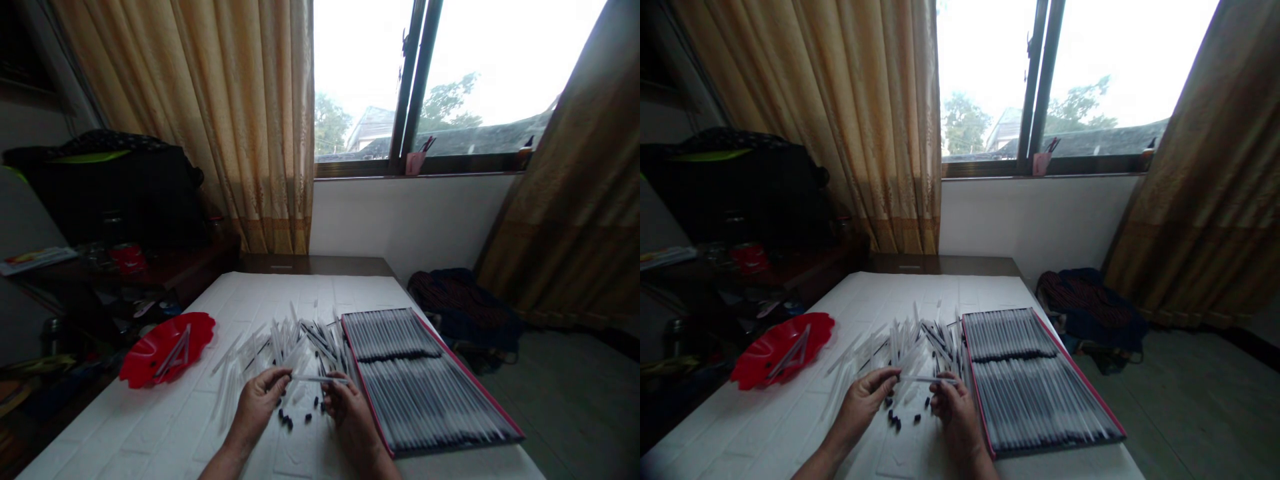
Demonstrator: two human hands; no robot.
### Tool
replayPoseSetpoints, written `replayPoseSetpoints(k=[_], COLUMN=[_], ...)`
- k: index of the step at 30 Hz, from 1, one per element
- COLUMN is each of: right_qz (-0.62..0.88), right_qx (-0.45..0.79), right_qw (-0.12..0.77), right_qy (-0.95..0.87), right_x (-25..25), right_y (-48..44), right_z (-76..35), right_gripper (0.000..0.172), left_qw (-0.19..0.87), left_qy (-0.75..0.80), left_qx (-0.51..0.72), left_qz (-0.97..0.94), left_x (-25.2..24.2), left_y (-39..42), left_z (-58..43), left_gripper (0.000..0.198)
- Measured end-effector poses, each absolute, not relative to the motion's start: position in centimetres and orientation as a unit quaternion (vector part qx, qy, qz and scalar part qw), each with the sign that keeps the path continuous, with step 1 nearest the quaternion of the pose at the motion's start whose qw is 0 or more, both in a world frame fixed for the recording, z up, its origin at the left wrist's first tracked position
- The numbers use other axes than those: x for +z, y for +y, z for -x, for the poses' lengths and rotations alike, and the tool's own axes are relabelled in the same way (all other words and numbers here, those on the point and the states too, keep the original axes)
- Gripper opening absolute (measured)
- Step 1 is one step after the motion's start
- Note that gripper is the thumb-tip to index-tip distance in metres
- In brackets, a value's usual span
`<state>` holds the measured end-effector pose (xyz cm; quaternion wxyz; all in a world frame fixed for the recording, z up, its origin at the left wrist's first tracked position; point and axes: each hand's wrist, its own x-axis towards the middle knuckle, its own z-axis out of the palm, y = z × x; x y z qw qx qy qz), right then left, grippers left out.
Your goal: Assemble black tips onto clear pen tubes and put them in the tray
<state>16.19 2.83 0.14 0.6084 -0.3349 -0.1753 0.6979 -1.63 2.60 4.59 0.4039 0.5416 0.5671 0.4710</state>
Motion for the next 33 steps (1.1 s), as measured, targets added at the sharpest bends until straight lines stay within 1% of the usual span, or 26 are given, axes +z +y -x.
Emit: replayPoseSetpoints(k=[5, 8, 13, 17, 19, 22, 25, 28, 31, 33], right_qz=[0.367, 0.393, 0.438, 0.442, 0.432, 0.403, 0.383, 0.382, 0.388, 0.393], right_qx=[0.663, 0.633, 0.581, 0.548, 0.543, 0.543, 0.548, 0.549, 0.548, 0.542], right_qw=[0.612, 0.609, 0.581, 0.548, 0.544, 0.558, 0.579, 0.586, 0.588, 0.593], right_qy=[-0.225, -0.273, -0.364, -0.452, -0.473, -0.481, -0.466, -0.456, -0.45, -0.447], right_x=[0.3, 0.4, 0.2, -0.9, -1.5, -2.0, -1.9, -1.7, -1.6, -1.6], right_y=[2.8, 2.8, 2.6, 2.5, 2.5, 2.5, 2.6, 2.7, 2.7, 2.6], right_z=[-16.2, -16.4, -16.4, -16.1, -16.0, -15.8, -15.7, -15.8, -15.9, -15.9], right_gripper=[0.045, 0.045, 0.042, 0.049, 0.049, 0.041, 0.042, 0.037, 0.039, 0.045], left_qw=[0.361, 0.352, 0.37, 0.389, 0.404, 0.422, 0.43, 0.436, 0.442, 0.446], left_qy=[0.574, 0.575, 0.579, 0.572, 0.571, 0.587, 0.608, 0.612, 0.61, 0.61], left_qx=[0.454, 0.445, 0.43, 0.431, 0.437, 0.45, 0.453, 0.455, 0.456, 0.455], left_qz=[-0.579, -0.589, -0.585, -0.579, -0.565, -0.525, -0.49, -0.477, -0.473, -0.471], left_x=[4.7, 4.9, 4.5, 3.8, 3.4, 3.2, 3.4, 3.5, 3.4, 3.3], left_y=[2.4, 2.3, 2.2, 2.2, 2.2, 2.4, 2.4, 2.4, 2.5, 2.6], left_z=[2.0, 2.4, 3.2, 4.0, 4.5, 5.1, 5.4, 5.3, 5.1, 5.1], left_gripper=[0.032, 0.03, 0.032, 0.032, 0.033, 0.038, 0.042, 0.043, 0.043, 0.042])
